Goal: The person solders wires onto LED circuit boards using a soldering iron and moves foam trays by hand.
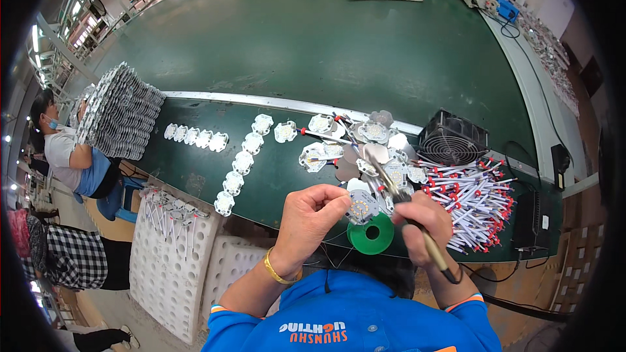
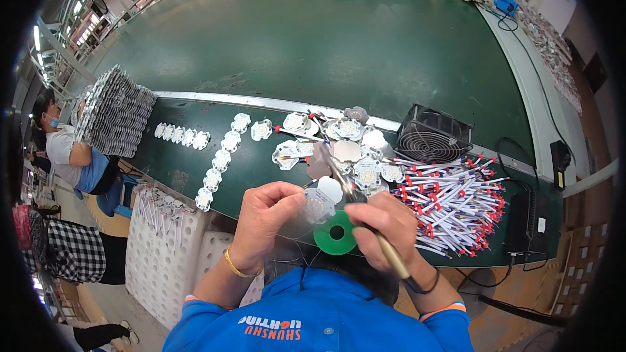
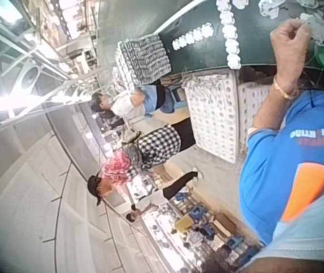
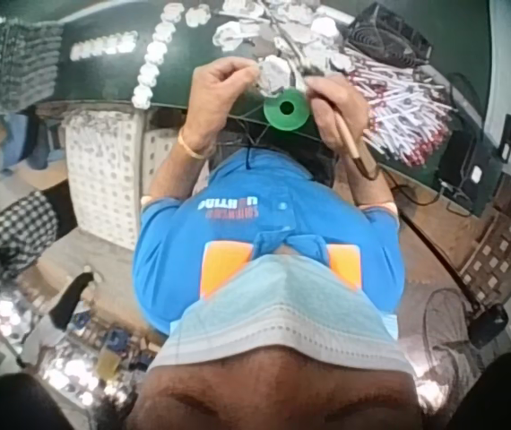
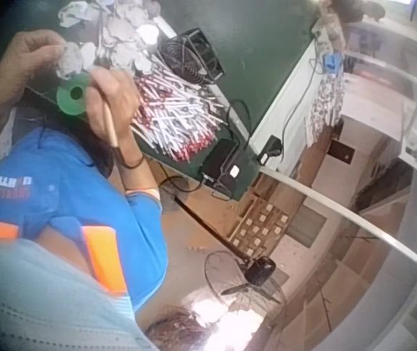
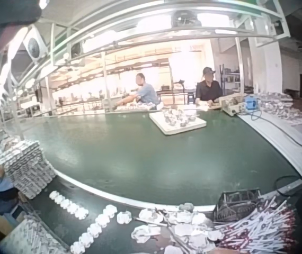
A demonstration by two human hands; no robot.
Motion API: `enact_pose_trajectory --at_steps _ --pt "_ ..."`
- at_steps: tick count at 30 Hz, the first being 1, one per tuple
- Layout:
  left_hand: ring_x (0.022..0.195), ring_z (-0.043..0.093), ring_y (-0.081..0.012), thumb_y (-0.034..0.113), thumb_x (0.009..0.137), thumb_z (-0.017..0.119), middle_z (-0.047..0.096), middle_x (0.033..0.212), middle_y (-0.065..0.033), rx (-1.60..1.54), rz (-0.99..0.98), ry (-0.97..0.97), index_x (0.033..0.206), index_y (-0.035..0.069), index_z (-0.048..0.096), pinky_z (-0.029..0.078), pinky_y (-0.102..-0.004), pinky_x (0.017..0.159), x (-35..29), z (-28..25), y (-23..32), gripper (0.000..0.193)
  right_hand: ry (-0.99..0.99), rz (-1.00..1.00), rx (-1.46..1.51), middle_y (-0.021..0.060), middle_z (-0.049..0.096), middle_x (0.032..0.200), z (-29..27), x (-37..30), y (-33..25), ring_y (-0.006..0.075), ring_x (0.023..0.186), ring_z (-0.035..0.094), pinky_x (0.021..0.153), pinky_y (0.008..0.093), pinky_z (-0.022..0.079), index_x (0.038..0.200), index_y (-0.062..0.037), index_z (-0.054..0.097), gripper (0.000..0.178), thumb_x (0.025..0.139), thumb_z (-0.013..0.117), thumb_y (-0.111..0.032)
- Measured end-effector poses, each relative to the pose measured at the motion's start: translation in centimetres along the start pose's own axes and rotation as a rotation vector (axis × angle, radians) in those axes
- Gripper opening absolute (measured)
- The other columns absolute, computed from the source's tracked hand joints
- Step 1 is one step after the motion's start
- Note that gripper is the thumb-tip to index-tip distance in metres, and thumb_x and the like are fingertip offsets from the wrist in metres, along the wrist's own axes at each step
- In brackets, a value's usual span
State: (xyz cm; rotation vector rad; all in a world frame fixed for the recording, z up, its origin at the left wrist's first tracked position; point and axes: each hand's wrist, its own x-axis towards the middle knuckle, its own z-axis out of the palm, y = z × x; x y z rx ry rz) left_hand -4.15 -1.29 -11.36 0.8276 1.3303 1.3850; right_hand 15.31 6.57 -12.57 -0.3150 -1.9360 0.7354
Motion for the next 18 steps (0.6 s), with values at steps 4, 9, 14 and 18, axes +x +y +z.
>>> enact_pose_trajectory --at_steps 4,9,14,18 --pt "0.067 0.05 -0.0008 0.008 0.086 0.065 0.061 0.076 0.0028 -0.057 -0.081 -0.033 0.092 -0.003 0.067 0.039 -0.0166 0.057 -0.1 0.5 0.2 0.013 0.032 0.081 -0.061 0.0109 0.06 0.075 2.2 0.7 0.0 0.0215 0.063 0.059 0.055 0.0296 0.047 0.099 -0.0026 0.059 0.027 0.075 0.069 0.005" --pt "0.073 0.054 -0.0023 0.007 0.086 0.066 0.063 0.083 -0.0003 -0.142 -0.05 -0.183 0.101 -0.002 0.064 0.044 -0.0175 0.064 0.2 -0.9 0.5 0.018 0.104 0.091 0.002 0.0105 0.06 0.075 2.8 1.2 0.1 0.0218 0.061 0.058 0.054 0.0297 0.046 0.096 -0.004 0.059 0.026 0.075 0.068 0.008" --pt "0.077 0.056 -0.0041 0.006 0.086 0.067 0.064 0.084 -0.0017 -0.022 0.101 -0.213 0.102 -0.001 0.064 0.046 -0.0196 0.068 0.6 -1.9 -0.4 0.018 -0.008 0.084 -0.031 0.0101 0.06 0.074 1.9 1.3 0.0 0.0216 0.06 0.058 0.054 0.0298 0.045 0.096 -0.0046 0.059 0.026 0.075 0.067 0.008" --pt "0.08 0.059 -0.0064 0.01 0.087 0.067 0.065 0.085 -0.0019 -0.024 0.158 -0.209 0.094 0.0 0.064 0.047 -0.0202 0.071 1.1 -2.1 -1.0 0.013 -0.017 0.113 0.073 0.0097 0.06 0.074 2.1 1.4 0.1 0.0218 0.06 0.057 0.055 0.0296 0.046 0.095 -0.0048 0.058 0.024 0.076 0.067 0.007"
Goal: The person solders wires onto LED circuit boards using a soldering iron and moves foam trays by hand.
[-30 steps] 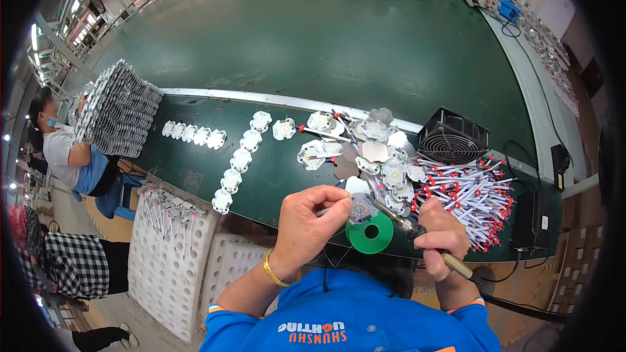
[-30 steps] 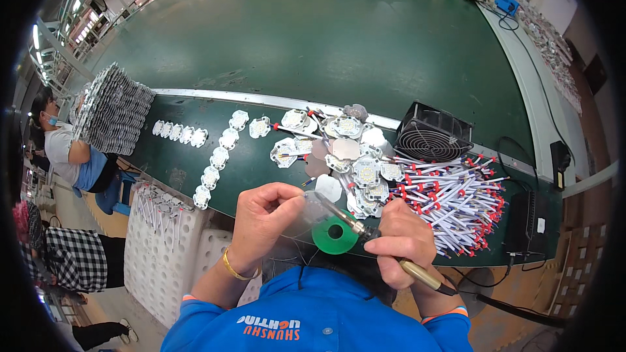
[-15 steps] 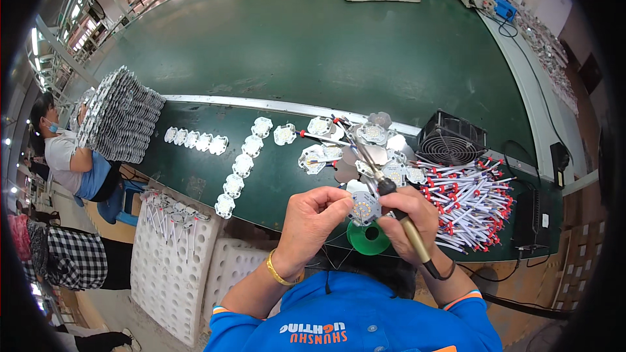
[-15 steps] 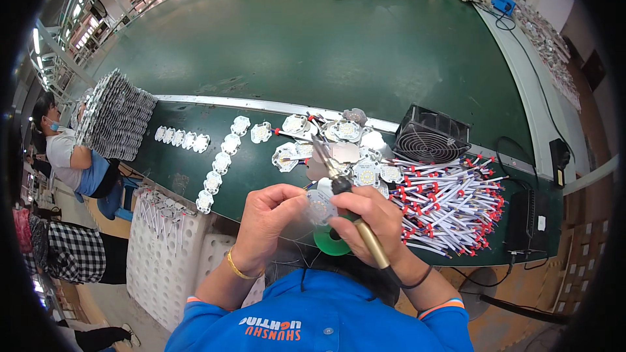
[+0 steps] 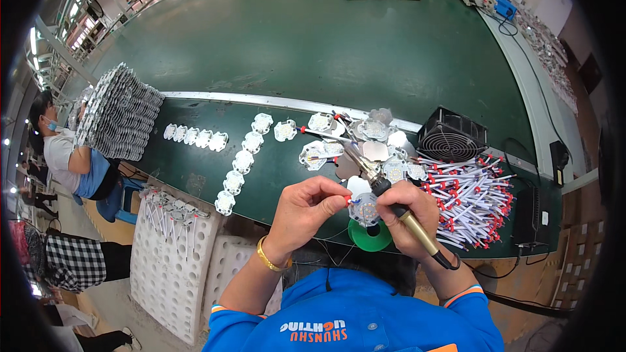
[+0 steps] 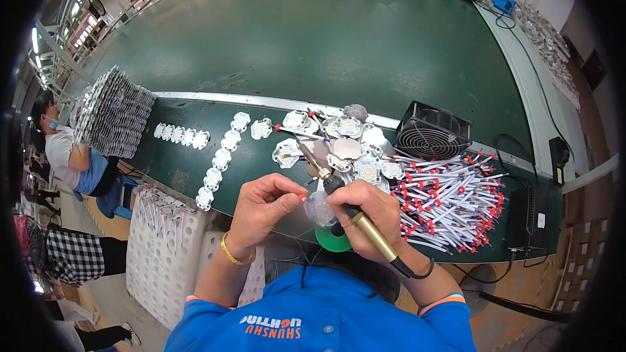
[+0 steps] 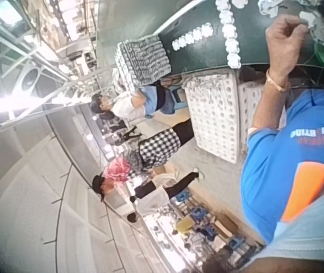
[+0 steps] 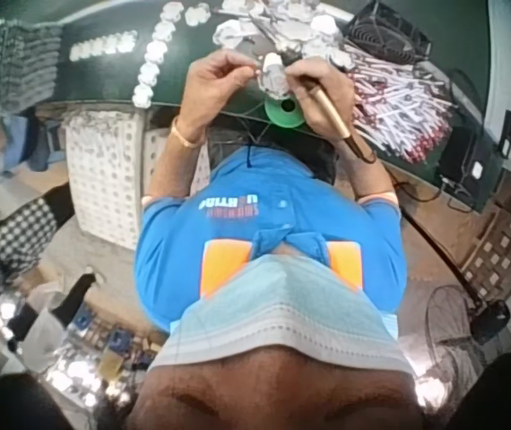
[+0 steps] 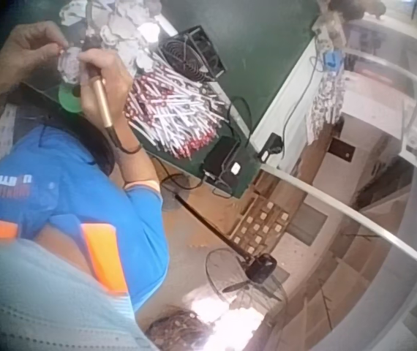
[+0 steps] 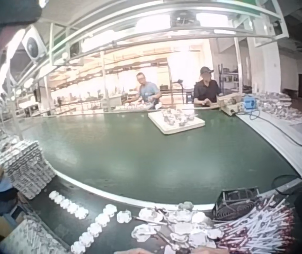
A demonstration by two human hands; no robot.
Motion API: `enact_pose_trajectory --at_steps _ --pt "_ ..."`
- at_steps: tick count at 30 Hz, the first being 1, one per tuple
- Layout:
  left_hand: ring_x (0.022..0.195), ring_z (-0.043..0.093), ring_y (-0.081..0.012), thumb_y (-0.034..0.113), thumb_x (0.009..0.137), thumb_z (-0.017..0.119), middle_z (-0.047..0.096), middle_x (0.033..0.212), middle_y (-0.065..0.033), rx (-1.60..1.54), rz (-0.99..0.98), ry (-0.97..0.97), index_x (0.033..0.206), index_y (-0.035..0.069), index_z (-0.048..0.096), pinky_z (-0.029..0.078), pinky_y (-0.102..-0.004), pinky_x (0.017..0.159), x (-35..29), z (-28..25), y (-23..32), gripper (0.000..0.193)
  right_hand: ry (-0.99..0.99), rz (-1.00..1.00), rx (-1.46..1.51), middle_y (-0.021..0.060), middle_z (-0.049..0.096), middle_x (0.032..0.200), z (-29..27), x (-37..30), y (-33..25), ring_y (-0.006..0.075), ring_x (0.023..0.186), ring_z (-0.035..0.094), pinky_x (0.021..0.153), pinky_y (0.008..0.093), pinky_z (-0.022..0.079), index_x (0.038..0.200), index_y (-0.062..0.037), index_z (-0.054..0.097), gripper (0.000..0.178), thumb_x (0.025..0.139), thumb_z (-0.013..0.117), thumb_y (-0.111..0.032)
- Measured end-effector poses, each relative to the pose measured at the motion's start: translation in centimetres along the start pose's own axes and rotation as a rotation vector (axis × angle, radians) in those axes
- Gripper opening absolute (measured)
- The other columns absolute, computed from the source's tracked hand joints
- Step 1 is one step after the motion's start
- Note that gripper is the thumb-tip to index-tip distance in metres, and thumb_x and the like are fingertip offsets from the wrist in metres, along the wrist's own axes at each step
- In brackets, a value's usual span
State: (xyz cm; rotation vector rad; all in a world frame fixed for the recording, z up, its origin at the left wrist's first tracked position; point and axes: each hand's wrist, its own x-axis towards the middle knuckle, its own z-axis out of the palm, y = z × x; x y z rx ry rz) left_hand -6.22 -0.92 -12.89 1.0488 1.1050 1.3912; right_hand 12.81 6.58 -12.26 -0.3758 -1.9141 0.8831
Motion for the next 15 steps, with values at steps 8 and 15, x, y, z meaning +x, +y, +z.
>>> enact_pose_trajectory --at_steps 8,15 --pt "0.076 0.054 -0.0033 0.02 0.094 0.059 0.063 0.083 0.0013 -0.157 -0.219 -0.159 0.088 0.003 0.064 0.043 -0.0193 0.069 1.0 -0.4 -1.1 0.019 0.062 0.289 0.267 0.0055 0.059 0.078 1.0 -0.6 -0.3 0.0119 0.064 0.057 0.058 0.026 0.045 0.095 -0.0043 0.057 0.014 0.084 0.064 0.001" --pt "0.061 0.048 -0.0071 0.03 0.097 0.052 0.055 0.066 0.0008 0.152 -0.176 -0.157 0.088 0.003 0.064 0.041 -0.0246 0.055 0.2 -0.6 -1.5 0.031 0.071 0.341 0.417 0.0097 0.061 0.084 2.2 -0.7 -0.3 0.0142 0.075 0.063 0.066 0.0251 0.052 0.105 -0.0041 0.052 0.021 0.087 0.061 0.0"
